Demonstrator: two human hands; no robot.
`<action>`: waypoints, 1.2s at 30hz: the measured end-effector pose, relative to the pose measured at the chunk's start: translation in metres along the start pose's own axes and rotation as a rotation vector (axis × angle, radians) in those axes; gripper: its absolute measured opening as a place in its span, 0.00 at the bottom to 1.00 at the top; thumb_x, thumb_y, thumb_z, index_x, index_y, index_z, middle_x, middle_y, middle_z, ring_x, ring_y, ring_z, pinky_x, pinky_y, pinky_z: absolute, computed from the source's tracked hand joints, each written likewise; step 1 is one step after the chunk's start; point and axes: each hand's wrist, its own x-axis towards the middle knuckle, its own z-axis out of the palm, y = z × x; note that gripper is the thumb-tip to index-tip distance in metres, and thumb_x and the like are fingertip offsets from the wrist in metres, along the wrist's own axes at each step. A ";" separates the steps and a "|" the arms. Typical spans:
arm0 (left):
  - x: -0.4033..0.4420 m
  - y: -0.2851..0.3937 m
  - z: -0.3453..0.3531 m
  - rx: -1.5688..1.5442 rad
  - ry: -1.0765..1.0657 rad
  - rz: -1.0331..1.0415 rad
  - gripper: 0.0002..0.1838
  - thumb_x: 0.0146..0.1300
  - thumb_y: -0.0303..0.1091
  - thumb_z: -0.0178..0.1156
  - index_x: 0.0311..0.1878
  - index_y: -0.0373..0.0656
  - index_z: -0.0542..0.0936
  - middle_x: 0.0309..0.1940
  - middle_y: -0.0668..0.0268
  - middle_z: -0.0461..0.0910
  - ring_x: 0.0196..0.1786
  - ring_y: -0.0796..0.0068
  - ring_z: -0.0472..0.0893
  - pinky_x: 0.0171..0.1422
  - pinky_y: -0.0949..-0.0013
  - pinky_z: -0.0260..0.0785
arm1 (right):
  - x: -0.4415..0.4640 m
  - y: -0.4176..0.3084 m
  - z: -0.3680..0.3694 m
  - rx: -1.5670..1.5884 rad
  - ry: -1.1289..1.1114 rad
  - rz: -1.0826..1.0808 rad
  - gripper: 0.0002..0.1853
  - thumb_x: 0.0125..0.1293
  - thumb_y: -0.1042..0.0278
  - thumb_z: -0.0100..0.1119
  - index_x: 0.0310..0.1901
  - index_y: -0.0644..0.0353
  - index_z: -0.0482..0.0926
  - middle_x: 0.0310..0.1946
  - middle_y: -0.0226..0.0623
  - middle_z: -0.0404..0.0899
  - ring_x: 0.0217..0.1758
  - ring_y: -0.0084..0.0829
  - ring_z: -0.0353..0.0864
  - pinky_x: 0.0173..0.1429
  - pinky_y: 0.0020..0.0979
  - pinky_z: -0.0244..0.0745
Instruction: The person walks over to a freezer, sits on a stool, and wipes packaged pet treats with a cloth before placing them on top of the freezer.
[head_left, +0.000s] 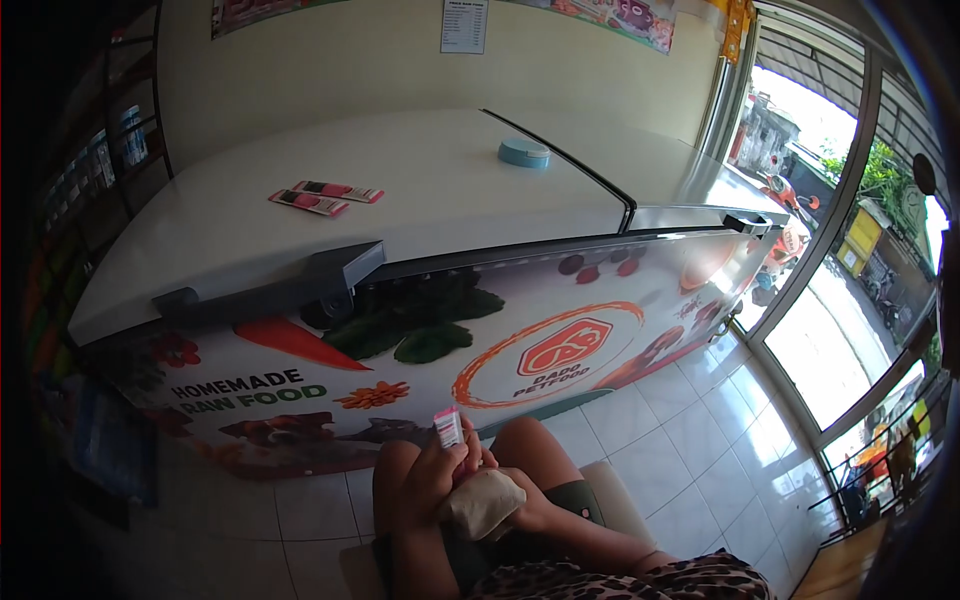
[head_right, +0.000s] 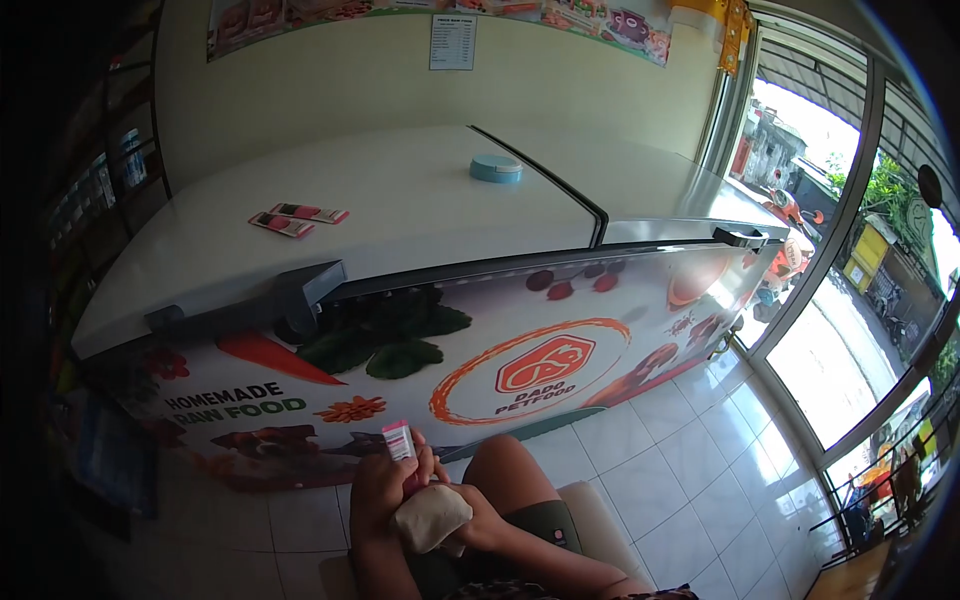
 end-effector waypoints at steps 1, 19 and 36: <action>0.000 -0.009 -0.005 -0.047 0.137 0.083 0.17 0.63 0.42 0.45 0.50 0.44 0.64 0.25 0.67 0.68 0.25 0.73 0.71 0.38 0.67 0.68 | 0.001 -0.003 0.001 -0.064 0.006 -0.144 0.20 0.48 0.74 0.60 0.46 0.64 0.72 0.44 0.36 0.75 0.46 0.26 0.74 0.52 0.27 0.68; 0.011 -0.041 0.035 0.121 -0.064 -0.074 0.14 0.68 0.37 0.40 0.53 0.41 0.60 0.32 0.69 0.65 0.31 0.86 0.65 0.32 0.80 0.59 | 0.045 -0.052 -0.037 -0.395 0.891 -0.643 0.16 0.44 0.70 0.64 0.37 0.60 0.72 0.33 0.40 0.70 0.36 0.41 0.74 0.38 0.33 0.70; 0.015 -0.042 0.032 -0.154 0.798 0.559 0.28 0.66 0.52 0.42 0.59 0.39 0.56 0.45 0.63 0.63 0.43 0.79 0.66 0.46 0.74 0.62 | 0.064 -0.020 0.009 -0.415 0.336 -0.646 0.22 0.47 0.66 0.62 0.44 0.64 0.70 0.40 0.41 0.70 0.47 0.36 0.70 0.50 0.29 0.64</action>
